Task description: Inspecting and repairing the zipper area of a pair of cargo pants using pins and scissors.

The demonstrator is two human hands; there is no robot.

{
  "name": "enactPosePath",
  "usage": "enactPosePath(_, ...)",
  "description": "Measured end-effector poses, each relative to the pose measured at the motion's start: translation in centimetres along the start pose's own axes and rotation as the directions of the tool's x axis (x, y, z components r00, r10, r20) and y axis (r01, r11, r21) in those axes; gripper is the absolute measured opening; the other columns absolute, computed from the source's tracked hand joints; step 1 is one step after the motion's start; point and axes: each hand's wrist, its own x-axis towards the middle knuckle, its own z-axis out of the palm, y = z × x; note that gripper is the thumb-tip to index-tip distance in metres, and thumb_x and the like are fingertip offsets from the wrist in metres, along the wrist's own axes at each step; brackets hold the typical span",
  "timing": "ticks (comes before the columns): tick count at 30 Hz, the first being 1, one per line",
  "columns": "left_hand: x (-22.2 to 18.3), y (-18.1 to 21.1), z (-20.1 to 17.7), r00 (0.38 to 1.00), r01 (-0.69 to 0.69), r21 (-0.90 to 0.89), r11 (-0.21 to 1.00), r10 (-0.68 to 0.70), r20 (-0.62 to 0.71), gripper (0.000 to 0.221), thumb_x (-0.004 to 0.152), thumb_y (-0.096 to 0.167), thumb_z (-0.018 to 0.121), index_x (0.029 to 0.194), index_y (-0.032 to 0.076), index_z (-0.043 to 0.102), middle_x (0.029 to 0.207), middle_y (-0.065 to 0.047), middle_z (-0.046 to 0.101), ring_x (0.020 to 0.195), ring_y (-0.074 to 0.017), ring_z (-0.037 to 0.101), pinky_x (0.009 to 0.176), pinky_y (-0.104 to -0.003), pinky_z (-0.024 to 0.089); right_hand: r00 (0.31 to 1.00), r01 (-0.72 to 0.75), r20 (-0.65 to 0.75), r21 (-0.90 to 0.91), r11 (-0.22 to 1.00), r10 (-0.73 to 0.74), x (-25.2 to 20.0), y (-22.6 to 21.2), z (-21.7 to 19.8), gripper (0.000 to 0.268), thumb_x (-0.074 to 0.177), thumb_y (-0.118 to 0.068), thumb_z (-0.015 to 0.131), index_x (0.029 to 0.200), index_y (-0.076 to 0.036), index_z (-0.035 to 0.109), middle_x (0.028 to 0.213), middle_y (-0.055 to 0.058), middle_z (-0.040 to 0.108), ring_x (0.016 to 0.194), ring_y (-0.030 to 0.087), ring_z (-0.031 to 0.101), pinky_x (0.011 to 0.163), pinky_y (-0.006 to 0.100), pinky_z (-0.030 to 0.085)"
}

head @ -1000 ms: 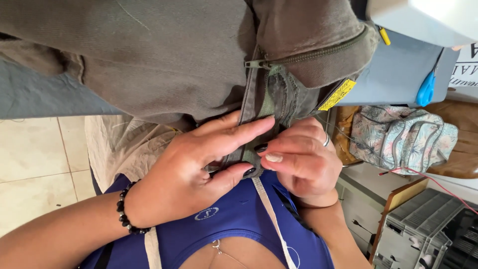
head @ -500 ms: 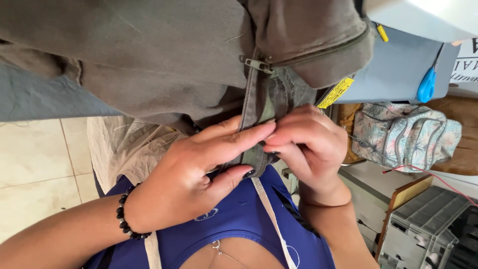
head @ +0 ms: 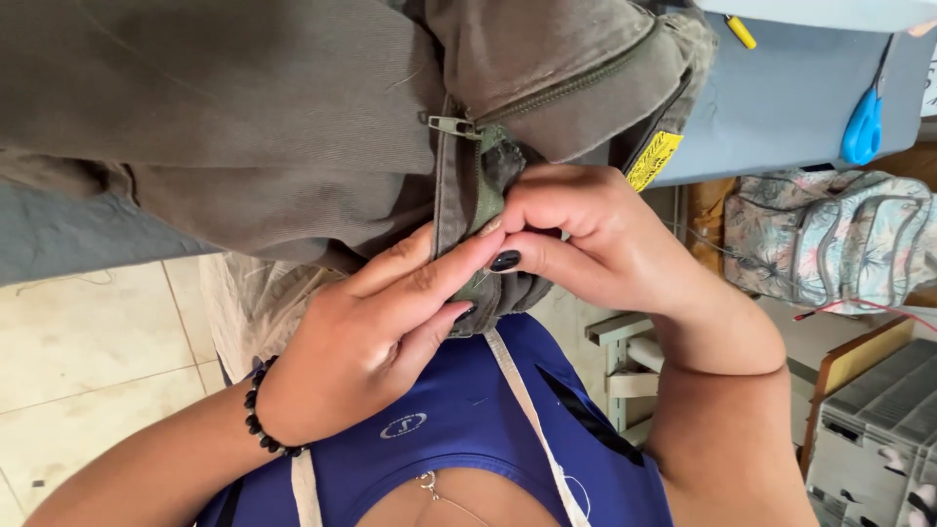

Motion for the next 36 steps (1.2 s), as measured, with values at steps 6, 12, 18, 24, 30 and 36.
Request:
enactPosePath(6,0.5,-0.4,-0.2,0.999,-0.028,-0.076,0.997,0.030,0.027,0.058,0.101,0.006,0.067,0.153,0.019,0.044,0.136,-0.016,0.071,0.145,-0.0280,0.054,0.113,-0.036,0.053,0.999,-0.030,0.039,0.059,0.998,0.027,-0.3,1.5,-0.4,0.030,0.103,-0.030,0.053,0.092,-0.006,0.067,0.072,0.000,0.059,0.062,0.015,0.052,0.061,0.027,0.042)
enactPosePath(12,0.5,-0.9,0.1,1.000,-0.024,-0.025,0.999,0.024,0.017,0.057,0.101,0.006,0.068,0.151,0.022,0.048,0.148,-0.023,0.061,0.135,-0.0202,0.065,0.112,-0.031,0.055,0.999,-0.016,0.029,0.083,0.996,0.013,-0.2,1.7,-0.2,0.026,0.104,-0.027,0.054,0.098,-0.007,0.069,0.075,-0.001,0.062,0.063,0.014,0.055,0.062,0.027,0.044)
enactPosePath(18,0.9,-1.3,-0.5,0.993,-0.068,-0.021,0.997,0.070,0.096,0.054,0.104,0.009,0.064,0.153,0.019,0.044,0.151,-0.026,0.057,0.142,-0.0289,0.058,0.115,-0.035,0.050,0.999,0.031,0.008,0.056,0.998,-0.032,-0.3,2.1,-0.1,0.027,0.104,-0.027,0.052,0.096,-0.005,0.065,0.078,0.002,0.061,0.066,0.019,0.056,0.062,0.030,0.044)
enactPosePath(24,1.9,-1.2,-2.1,0.956,-0.021,-0.188,0.982,0.075,0.284,0.056,0.105,0.006,0.048,0.159,0.012,0.031,0.162,-0.004,0.046,0.156,-0.0368,0.039,0.129,-0.042,0.035,1.000,-0.004,0.017,0.063,0.998,0.003,-0.4,2.2,-0.1,0.028,0.103,-0.029,0.052,0.099,-0.006,0.069,0.077,0.000,0.063,0.066,0.017,0.058,0.061,0.029,0.045)
enactPosePath(30,1.4,-2.1,-1.3,0.970,-0.077,-0.216,0.973,0.123,0.211,0.058,0.105,-0.003,0.051,0.157,0.017,0.036,0.156,-0.020,0.054,0.152,-0.0386,0.048,0.127,-0.043,0.042,0.998,0.057,-0.008,0.056,0.997,-0.057,-0.3,2.5,0.8,0.032,0.103,-0.031,0.053,0.105,-0.005,0.069,0.094,0.008,0.071,0.081,0.025,0.067,0.075,0.034,0.053)
enactPosePath(36,2.6,-1.0,-2.4,0.948,-0.084,-0.297,0.951,0.168,0.270,0.054,0.107,-0.002,0.049,0.157,0.006,0.032,0.166,-0.015,0.038,0.159,-0.0363,0.037,0.135,-0.045,0.032,0.997,0.054,-0.054,0.085,0.995,-0.050,-0.5,2.7,0.4,0.027,0.098,-0.031,0.061,0.091,-0.006,0.070,0.074,0.002,0.068,0.067,0.017,0.062,0.063,0.029,0.050)
